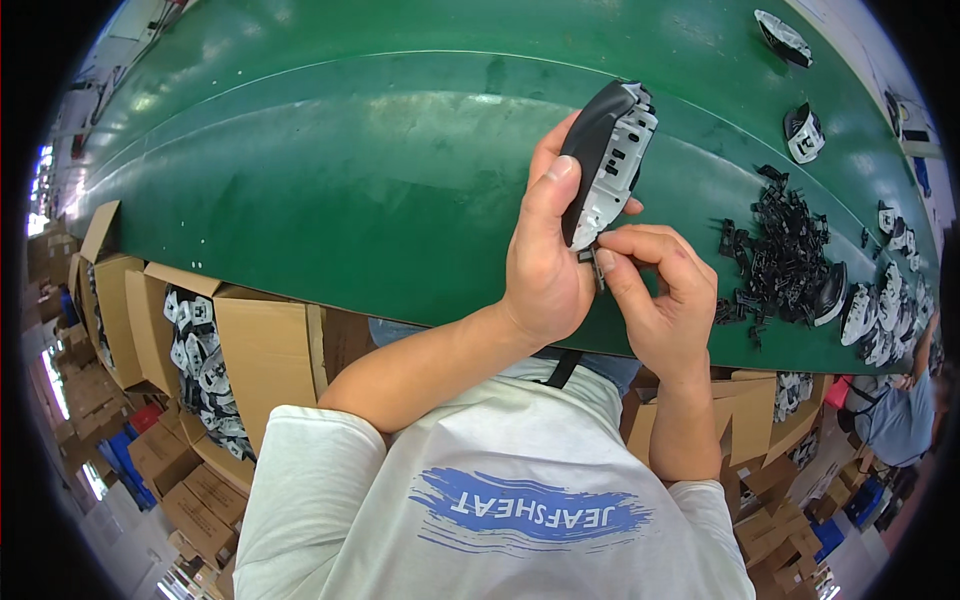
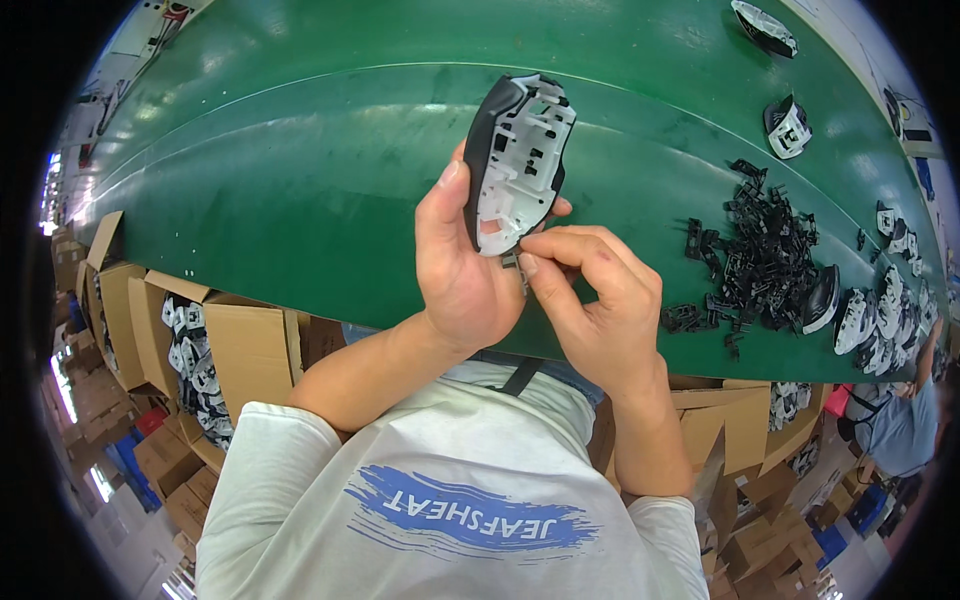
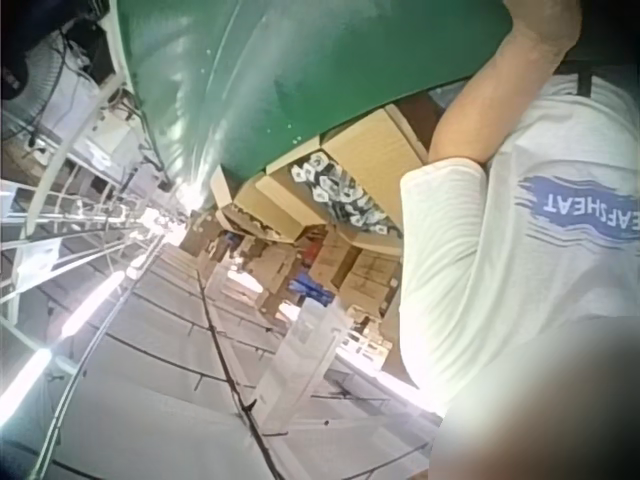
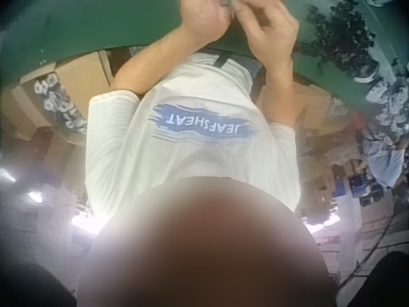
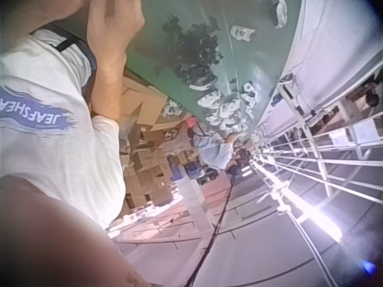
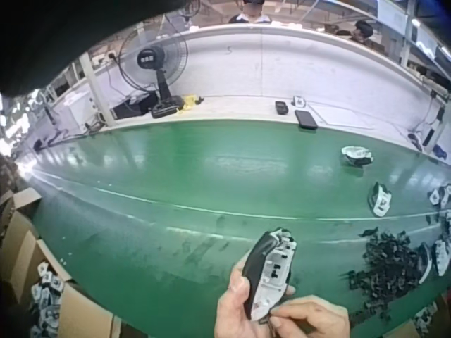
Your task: The person assembles computer mouse components by hand, placing a scroll wheel, circuit board, and buttons into a mouse shell on a production conveyor belt.
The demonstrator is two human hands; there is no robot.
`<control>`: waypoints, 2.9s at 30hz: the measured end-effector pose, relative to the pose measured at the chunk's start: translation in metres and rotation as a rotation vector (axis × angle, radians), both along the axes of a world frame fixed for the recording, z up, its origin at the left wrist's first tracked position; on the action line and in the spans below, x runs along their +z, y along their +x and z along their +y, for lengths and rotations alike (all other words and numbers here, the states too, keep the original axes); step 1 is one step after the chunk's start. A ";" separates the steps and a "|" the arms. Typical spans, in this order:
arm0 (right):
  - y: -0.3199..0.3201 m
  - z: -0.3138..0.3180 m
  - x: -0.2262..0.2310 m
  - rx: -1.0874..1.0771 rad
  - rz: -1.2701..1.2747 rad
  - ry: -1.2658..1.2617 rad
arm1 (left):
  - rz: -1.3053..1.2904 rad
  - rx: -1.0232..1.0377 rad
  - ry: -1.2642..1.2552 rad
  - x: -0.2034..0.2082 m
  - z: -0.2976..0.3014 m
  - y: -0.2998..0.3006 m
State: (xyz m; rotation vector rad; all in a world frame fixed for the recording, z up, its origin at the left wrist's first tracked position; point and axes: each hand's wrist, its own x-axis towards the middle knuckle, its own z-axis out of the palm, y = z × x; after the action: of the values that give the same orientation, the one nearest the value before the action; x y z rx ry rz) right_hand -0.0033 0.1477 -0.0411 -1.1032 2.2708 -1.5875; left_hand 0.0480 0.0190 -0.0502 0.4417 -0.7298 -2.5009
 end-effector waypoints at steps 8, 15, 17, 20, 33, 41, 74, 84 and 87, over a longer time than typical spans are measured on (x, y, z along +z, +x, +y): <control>-0.010 0.013 0.018 -0.033 0.065 -0.203 | 0.008 -0.182 0.339 0.018 -0.014 0.006; -0.018 0.029 0.034 0.228 0.085 -0.050 | 0.187 -0.295 0.400 0.005 -0.019 0.024; -0.015 0.024 0.035 0.016 0.129 -0.272 | 0.041 -0.266 0.258 0.010 -0.011 0.023; -0.025 0.006 0.028 -0.046 0.287 -0.244 | 0.060 -0.349 0.161 0.014 0.000 0.034; -0.033 0.016 0.030 -0.040 0.607 -0.099 | 0.007 -0.513 0.153 0.017 -0.001 0.044; -0.026 0.023 0.029 -0.082 0.650 -0.079 | -0.079 -0.585 0.030 0.029 0.000 0.044; -0.020 0.040 0.027 -0.136 0.080 -0.054 | -0.103 -0.735 0.046 0.012 0.002 0.044; -0.013 0.035 0.012 -0.172 -0.223 -0.240 | -0.217 -0.555 -0.300 0.023 0.014 0.044; -0.010 0.035 0.010 -0.138 -0.200 -0.212 | -0.311 -0.498 -0.397 0.022 0.011 0.042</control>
State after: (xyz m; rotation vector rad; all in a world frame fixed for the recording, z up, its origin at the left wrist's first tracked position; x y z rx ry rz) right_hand -0.0128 0.1830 -0.0310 -0.8003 2.1266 -1.9335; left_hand 0.0900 0.0305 -0.0280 0.5603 -1.5927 -2.6526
